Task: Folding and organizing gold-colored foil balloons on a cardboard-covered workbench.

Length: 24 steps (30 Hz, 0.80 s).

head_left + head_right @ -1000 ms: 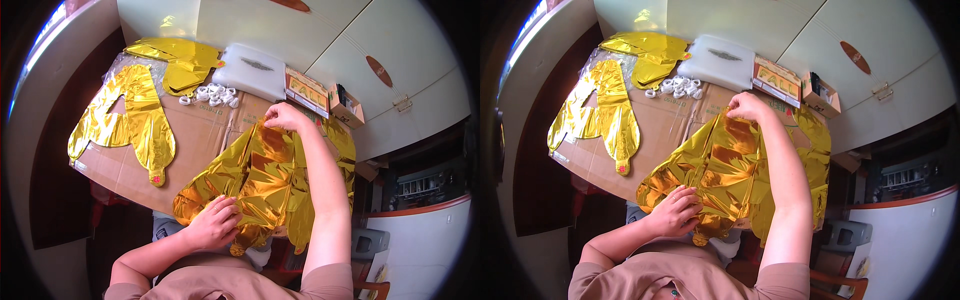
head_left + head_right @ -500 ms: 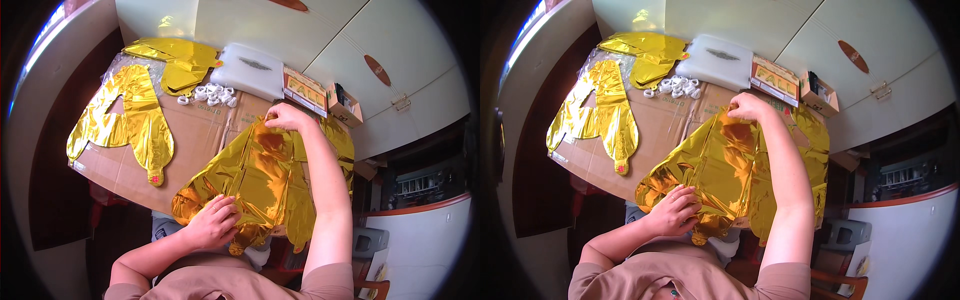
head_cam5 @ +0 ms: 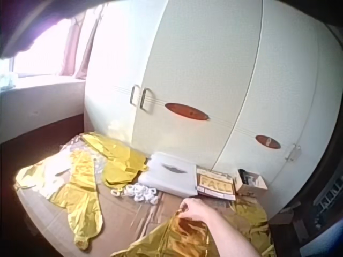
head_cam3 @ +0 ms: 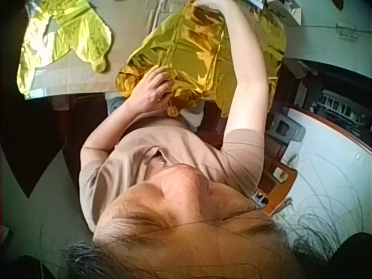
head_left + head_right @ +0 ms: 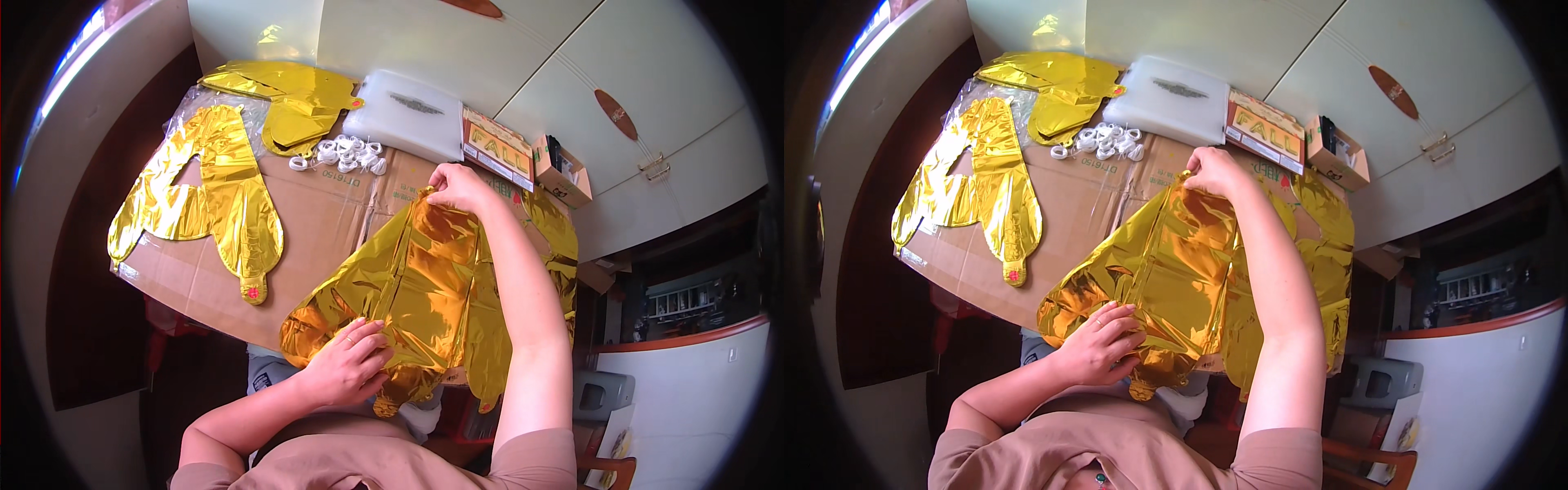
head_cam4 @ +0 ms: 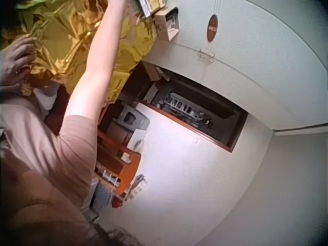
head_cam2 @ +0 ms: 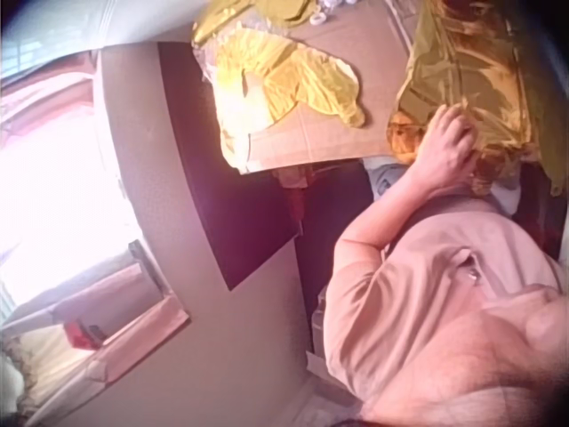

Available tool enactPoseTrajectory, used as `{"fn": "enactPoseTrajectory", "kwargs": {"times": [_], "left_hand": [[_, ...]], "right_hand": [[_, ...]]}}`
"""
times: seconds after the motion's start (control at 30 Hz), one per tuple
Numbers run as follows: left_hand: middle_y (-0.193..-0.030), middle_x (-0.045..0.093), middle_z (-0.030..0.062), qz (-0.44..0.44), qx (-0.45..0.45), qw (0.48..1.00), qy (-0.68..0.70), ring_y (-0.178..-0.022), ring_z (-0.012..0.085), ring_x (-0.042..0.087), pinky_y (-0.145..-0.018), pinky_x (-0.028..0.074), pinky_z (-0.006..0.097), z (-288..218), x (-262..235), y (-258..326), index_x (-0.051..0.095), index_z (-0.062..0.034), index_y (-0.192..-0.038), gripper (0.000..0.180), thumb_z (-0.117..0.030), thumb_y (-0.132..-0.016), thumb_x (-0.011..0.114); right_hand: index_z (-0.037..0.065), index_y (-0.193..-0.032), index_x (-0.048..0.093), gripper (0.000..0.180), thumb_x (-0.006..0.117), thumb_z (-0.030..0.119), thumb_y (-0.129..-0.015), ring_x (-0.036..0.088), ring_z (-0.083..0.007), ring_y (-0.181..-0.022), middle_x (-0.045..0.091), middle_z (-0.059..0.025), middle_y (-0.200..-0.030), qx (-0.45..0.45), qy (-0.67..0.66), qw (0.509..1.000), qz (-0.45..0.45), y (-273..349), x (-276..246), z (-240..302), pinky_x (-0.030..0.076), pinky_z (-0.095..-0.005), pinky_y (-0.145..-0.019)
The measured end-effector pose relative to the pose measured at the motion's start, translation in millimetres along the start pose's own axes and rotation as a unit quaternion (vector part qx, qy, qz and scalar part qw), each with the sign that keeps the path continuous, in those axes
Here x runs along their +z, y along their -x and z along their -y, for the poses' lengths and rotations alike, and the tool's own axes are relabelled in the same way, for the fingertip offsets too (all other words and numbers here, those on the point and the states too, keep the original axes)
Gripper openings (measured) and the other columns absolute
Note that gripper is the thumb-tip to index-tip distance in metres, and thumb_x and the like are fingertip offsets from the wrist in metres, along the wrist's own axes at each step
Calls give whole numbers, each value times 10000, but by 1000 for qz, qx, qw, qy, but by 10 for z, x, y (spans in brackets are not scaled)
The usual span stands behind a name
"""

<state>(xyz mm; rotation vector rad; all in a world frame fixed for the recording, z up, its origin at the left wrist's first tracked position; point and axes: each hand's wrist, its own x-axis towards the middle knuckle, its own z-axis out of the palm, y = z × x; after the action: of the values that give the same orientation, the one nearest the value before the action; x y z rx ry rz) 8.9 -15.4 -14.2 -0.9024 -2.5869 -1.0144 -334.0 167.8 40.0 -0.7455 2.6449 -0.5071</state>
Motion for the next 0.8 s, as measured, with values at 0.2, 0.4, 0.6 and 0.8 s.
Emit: {"fn": "enactPoseTrajectory", "kwargs": {"times": [0.2, 0.4, 0.6, 0.8], "left_hand": [[-1179, 574, 145, -4, 13, 1000, 9, -1275, 334, 524, -1124, 392, 512, 11, -28, 9, 646, -49, -1144, 380, -227, -819, 732], [-992, 630, 74, -89, 136, 986, 48, -978, 298, 672, -862, 558, 422, -205, -135, 222, 699, -58, -1021, 273, -162, -788, 797], [-1127, 710, 196, 151, -414, 820, 364, -869, 262, 732, -789, 583, 366, -353, -119, 588, 655, 52, -1179, 495, -373, -930, 707], [-1242, 681, 110, 52, -411, 691, 592, -1075, 146, 643, -974, 508, 323, -314, 409, 631, 573, 46, -1336, 481, -265, -984, 677]], "right_hand": [[18, -915, 712, 232, 823, 153, -762, 685, -209, -822, 732, -105, -874, 21, -6, 1000, 5, 1, -38, 53, 548, -351, -761], [31, -891, 739, 214, 823, 162, -744, 708, -269, -873, 745, -142, -904, 22, -4, 1000, -8, 20, 9, 9, 558, -384, -809], [36, -878, 737, 215, 835, 171, -743, 706, -269, -872, 744, -143, -908, 31, -18, 999, -10, 30, 22, -2, 556, -383, -809], [31, -868, 730, 211, 839, 171, -754, 700, -265, -836, 740, -140, -889, 24, -8, 999, -25, 25, 47, -44, 553, -386, -776]]}}
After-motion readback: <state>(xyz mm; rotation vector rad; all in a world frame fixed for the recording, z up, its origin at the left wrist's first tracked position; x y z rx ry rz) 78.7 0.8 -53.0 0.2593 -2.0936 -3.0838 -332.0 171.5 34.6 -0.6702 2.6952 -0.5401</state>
